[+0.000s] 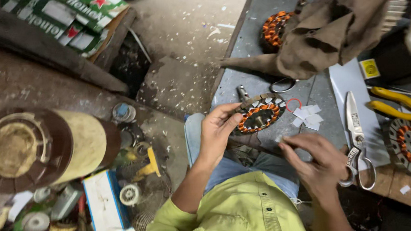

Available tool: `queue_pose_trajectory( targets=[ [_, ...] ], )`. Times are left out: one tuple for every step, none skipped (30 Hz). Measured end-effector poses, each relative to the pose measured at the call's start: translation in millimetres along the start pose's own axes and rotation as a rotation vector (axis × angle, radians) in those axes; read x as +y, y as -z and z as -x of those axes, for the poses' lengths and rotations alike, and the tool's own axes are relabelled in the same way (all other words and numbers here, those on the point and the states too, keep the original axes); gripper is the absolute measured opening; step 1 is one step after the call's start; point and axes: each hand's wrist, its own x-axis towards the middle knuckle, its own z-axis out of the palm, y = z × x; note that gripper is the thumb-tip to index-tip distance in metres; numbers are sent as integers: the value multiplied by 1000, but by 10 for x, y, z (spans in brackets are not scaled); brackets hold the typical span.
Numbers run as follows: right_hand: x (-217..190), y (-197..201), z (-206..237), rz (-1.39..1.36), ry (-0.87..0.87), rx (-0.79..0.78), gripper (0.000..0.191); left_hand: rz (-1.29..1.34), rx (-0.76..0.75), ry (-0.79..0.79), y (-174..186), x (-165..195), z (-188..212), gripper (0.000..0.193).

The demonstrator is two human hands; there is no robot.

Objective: The person assembles a circular electrical component by inserting small white paper pieces into slots around a copper-wound stator. They use scissors to cut the paper and pliers to press the pieces into place, repeating the process for multiple slots.

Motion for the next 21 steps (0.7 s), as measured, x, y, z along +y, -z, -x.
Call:
queue_pose_trajectory(
  targets=[
    [-29, -47, -52, -19, 2, 10, 26, 21, -3, 1, -35, 28, 1, 29],
    [-60, -109, -101, -27, -4, 16, 26, 23, 2, 9, -75, 60, 17, 29],
    [-87, -192, -159, -36, -6, 20, 25, 27, 9, 14, -121, 90, 27, 29],
    [-113, -267, -218, -46, -8, 20, 24, 31, 19, 19, -162, 120, 29, 29],
    [-135, -338, -272, -47, 6, 24, 24, 17, -4, -25, -194, 148, 28, 30],
    [-157, -414, -328, -50, 20, 27, 23, 2, -26, -70, -218, 177, 26, 31],
    [-173, -478, -378, -56, 35, 29, 22, -14, -46, -115, -232, 201, 17, 33],
    [-187, -536, -422, -69, 28, 42, 21, 38, -44, -78, -249, 216, 5, 33],
    [-197, -584, -464, -82, 22, 56, 19, 91, -44, -40, -266, 225, -5, 34],
    [-205, -610, -495, -92, 15, 70, 18, 144, -43, 0, -273, 234, -13, 34],
    [-212, -629, -519, -100, -6, 77, 17, 147, -43, 5, -275, 242, -21, 34],
    [-216, -642, -541, -108, -26, 84, 16, 150, -43, 10, -279, 246, -30, 33],
    [-219, -652, -558, -116, -45, 92, 16, 152, -42, 14, -282, 247, -40, 33],
    [-228, -669, -567, -115, -50, 106, 16, 165, -41, 26, -286, 246, -48, 33],
    [-235, -689, -574, -114, -55, 119, 16, 178, -40, 38, -291, 243, -58, 33],
    [-244, -711, -580, -115, -60, 131, 17, 190, -37, 48, -296, 239, -70, 33],
    [-251, -732, -586, -169, -127, 134, 16, 180, -34, 44, -300, 234, -84, 33],
    [-257, -752, -589, -223, -196, 138, 15, 169, -31, 41, -304, 229, -99, 33],
    [-262, -763, -590, -277, -266, 140, 14, 159, -27, 39, -305, 226, -110, 33],
    [-259, -767, -594, -232, -214, 141, 15, 154, -25, 40, -304, 226, -118, 33],
    [-257, -766, -594, -186, -160, 145, 15, 150, -26, 39, -303, 226, -125, 33]
  ],
)
